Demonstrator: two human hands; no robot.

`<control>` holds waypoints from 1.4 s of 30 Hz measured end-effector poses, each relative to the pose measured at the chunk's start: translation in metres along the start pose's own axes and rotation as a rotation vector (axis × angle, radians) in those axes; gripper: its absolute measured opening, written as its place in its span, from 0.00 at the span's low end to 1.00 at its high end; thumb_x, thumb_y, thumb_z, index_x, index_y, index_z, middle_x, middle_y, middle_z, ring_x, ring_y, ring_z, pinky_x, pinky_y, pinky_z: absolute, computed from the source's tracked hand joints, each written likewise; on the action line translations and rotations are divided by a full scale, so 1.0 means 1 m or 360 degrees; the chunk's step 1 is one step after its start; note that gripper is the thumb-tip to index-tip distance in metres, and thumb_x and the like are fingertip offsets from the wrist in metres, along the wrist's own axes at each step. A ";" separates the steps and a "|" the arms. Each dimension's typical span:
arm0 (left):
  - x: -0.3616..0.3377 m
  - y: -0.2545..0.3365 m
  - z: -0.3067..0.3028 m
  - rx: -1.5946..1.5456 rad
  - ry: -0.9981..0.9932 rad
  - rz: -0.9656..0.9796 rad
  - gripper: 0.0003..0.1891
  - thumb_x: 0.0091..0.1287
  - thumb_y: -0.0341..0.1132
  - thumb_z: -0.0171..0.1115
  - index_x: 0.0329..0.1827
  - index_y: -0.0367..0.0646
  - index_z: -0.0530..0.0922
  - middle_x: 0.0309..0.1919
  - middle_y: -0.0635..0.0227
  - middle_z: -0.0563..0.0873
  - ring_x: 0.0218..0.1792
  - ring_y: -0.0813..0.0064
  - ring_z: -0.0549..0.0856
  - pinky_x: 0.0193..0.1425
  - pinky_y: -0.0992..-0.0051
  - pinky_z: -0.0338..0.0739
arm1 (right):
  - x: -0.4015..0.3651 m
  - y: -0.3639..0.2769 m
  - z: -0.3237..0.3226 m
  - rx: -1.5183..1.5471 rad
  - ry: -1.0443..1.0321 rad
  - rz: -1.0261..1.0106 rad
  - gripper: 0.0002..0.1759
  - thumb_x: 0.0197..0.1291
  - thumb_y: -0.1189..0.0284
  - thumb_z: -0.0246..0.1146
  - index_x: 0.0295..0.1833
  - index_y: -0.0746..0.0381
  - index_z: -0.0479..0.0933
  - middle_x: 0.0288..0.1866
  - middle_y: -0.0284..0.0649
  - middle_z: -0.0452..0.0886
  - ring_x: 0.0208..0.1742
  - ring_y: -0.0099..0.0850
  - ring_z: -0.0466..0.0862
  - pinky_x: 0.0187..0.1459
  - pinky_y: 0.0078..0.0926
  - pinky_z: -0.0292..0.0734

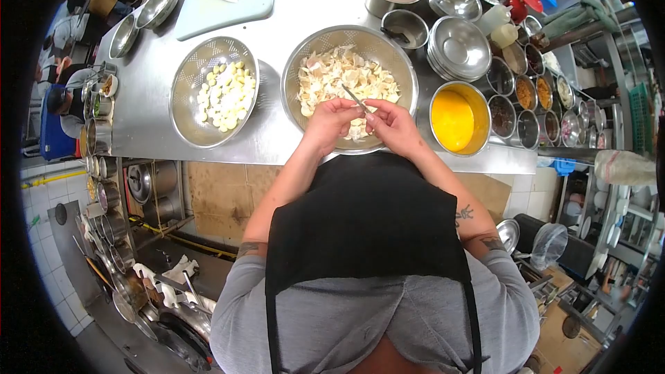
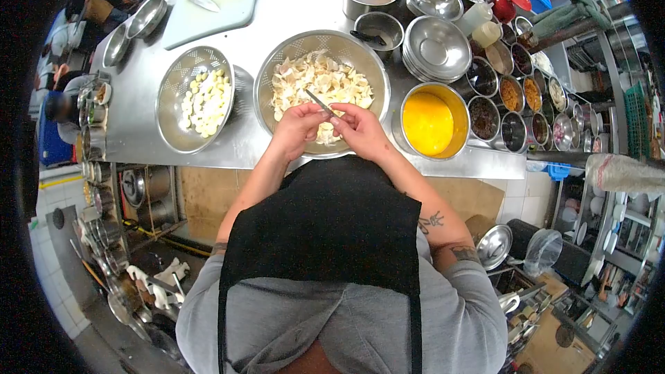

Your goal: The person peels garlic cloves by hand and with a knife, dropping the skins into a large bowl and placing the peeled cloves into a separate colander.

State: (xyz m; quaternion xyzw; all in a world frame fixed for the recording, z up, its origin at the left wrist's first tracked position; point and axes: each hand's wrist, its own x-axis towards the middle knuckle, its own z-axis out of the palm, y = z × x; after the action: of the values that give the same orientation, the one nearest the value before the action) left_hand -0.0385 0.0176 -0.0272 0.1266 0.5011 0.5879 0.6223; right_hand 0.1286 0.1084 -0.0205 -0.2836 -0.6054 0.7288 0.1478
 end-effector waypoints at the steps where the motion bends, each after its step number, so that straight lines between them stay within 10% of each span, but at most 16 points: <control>1: 0.001 -0.001 0.000 -0.0005 0.0000 0.0007 0.07 0.63 0.27 0.67 0.42 0.38 0.79 0.31 0.70 0.86 0.21 0.89 0.73 0.22 0.85 0.61 | 0.000 -0.001 0.000 0.0006 -0.0004 0.0003 0.20 0.68 0.75 0.60 0.64 0.67 0.71 0.38 0.36 0.82 0.37 0.20 0.80 0.41 0.19 0.76; 42: -0.017 0.005 0.015 0.0227 0.0073 0.0211 0.11 0.62 0.33 0.71 0.45 0.41 0.83 0.35 0.75 0.86 0.22 0.92 0.71 0.23 0.87 0.61 | -0.003 -0.026 -0.001 0.0351 -0.0030 0.0162 0.10 0.70 0.72 0.59 0.50 0.65 0.80 0.27 0.36 0.82 0.18 0.16 0.71 0.20 0.13 0.63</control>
State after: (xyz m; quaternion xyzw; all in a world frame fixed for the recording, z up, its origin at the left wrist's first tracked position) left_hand -0.0271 0.0106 -0.0083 0.1901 0.5463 0.5934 0.5598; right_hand 0.1279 0.1134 0.0053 -0.2892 -0.5078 0.8002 0.1352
